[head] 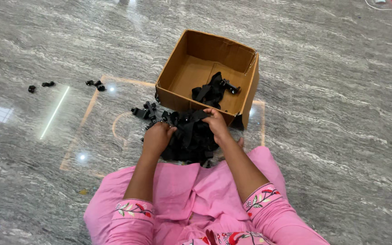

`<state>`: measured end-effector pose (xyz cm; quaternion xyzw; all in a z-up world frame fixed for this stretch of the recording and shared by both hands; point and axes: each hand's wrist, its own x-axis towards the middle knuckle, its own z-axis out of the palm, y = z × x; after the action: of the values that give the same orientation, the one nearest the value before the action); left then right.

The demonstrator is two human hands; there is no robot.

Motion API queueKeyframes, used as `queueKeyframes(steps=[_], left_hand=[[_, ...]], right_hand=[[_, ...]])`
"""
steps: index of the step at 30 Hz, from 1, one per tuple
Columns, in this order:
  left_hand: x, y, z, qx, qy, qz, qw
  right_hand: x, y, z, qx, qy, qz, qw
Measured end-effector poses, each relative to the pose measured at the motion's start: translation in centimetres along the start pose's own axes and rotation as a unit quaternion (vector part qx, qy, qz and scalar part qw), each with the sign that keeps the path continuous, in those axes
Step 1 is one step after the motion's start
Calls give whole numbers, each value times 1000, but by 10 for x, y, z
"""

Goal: The person sits on the floor and assembles small black plastic components by hand. They pick up parts from a pile and a cardboard box, connect them together, and place the assembled units back into the box.

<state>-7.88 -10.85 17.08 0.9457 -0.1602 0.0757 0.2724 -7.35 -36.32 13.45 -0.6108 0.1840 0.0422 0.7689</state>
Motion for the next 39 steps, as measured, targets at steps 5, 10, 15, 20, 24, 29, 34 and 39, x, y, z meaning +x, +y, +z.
queueKeyframes(steps=[5, 10, 15, 20, 24, 29, 34, 39], left_hand=[[-25, 35, -50, -151, 34, -179, 972], [-61, 33, -24, -539, 124, -228, 801], [-63, 11, 7, -600, 81, -288, 742], [-47, 1, 29, -598, 60, -281, 748], [-46, 2, 47, -601, 44, -234, 763], [-50, -1, 51, -576, 50, -233, 782], [-51, 4, 48, -547, 72, -234, 801], [-53, 9, 39, -528, 80, -225, 815]], right_hand=[[4, 9, 2, 3, -41, -30, 999], [1, 11, 7, -15, -67, -58, 996], [-24, 6, 23, 8, -120, -67, 990], [-56, -8, 34, -16, -140, -97, 985], [-71, -22, 38, -127, -168, -85, 974], [-72, -25, 41, -116, -237, -28, 964], [-79, -21, 35, -123, -343, -3, 931], [-80, -10, 38, -133, -300, -29, 944]])
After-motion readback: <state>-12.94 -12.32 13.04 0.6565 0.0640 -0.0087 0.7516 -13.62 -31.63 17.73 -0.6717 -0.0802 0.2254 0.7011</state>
